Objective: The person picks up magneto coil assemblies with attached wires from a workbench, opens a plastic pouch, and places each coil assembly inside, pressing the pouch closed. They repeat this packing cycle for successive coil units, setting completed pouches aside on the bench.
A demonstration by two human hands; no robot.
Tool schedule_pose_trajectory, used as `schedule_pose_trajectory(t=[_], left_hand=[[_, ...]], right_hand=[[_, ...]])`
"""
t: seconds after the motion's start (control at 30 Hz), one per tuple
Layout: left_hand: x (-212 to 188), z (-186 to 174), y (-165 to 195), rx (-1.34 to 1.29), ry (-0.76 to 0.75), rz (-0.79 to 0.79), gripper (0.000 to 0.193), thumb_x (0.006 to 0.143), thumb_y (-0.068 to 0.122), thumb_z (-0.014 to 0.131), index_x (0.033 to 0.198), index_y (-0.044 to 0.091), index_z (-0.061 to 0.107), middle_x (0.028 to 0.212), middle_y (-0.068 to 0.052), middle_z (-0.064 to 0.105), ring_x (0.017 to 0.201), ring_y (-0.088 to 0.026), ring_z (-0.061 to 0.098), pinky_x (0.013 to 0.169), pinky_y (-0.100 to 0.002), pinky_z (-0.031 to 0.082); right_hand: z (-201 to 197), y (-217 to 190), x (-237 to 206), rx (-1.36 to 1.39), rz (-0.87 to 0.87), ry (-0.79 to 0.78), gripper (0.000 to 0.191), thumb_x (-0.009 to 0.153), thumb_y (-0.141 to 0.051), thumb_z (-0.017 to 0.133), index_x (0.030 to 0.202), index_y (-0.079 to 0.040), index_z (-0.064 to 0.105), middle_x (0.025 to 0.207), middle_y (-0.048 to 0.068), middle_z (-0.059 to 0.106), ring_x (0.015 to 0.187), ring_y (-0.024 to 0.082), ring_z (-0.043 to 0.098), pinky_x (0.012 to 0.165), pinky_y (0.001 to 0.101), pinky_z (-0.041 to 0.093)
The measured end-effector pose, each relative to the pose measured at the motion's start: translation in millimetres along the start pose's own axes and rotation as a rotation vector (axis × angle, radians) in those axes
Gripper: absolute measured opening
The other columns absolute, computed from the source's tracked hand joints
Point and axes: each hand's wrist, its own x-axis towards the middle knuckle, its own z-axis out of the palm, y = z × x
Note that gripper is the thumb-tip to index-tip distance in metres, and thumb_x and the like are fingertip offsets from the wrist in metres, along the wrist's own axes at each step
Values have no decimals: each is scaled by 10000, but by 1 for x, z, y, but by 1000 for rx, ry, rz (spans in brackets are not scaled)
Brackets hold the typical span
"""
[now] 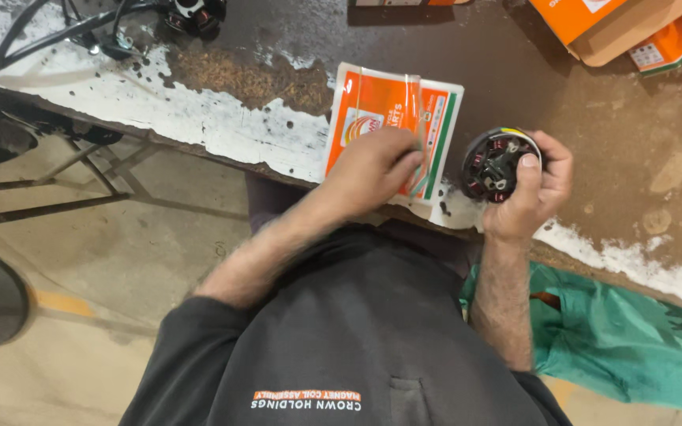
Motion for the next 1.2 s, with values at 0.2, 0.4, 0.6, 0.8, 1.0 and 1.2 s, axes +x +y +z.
schedule_pose_trajectory(t=[0.2, 0.4, 0.6, 0.8, 1.0, 1.2], left_hand=[[14, 14, 13, 309, -50, -75, 221, 956, 253, 623, 853, 62, 581, 760, -126, 654, 717, -365, 660, 609, -509, 496], [10, 9, 14, 213, 2, -118, 225, 1013, 252, 609, 870, 80, 577, 785, -117, 657, 738, -356, 665, 642, -499, 499], [6, 2, 21, 206, -10, -68, 186, 1009, 224, 600, 938, 55, 568, 822, -135, 651, 755, -366, 662, 644, -513, 490], [8, -8, 31, 248, -23, -30, 184, 1007, 206, 613, 919, 56, 556, 811, -144, 635, 768, -376, 655, 663, -520, 496], [10, -12, 37, 278, -46, -11, 189, 1009, 206, 617, 922, 51, 552, 815, -145, 635, 778, -372, 653, 664, -507, 504], [8, -16, 30, 282, 104, -67, 169, 1005, 195, 604, 937, 53, 542, 853, -140, 644, 816, -369, 653, 675, -499, 509]], right_hand=[[18, -35, 20, -613, -239, -381, 222, 1043, -36, 636, 1262, -9, 636, 1242, 161, 670, 1166, 228, 669, 1044, 354, 557], [30, -53, 28, -797, -121, -520, 500, 948, -24, 695, 1432, -10, 571, 1210, 150, 708, 1150, 254, 682, 1059, 377, 528], [42, -66, 42, -768, -22, -693, 701, 908, -79, 699, 1553, -18, 432, 1215, 163, 695, 1125, 279, 695, 1011, 380, 545], [54, -69, 68, -840, 34, -860, 768, 859, -107, 733, 1553, -13, 419, 1167, 158, 711, 1116, 298, 688, 985, 405, 522], [57, -67, 57, -893, -117, -629, 695, 944, -83, 735, 1566, -22, 432, 1220, 158, 711, 1180, 285, 695, 1067, 400, 535], [39, -99, 37, -660, 19, -631, 643, 942, -68, 679, 1542, -22, 453, 1304, 155, 699, 1146, 200, 700, 1031, 342, 560]])
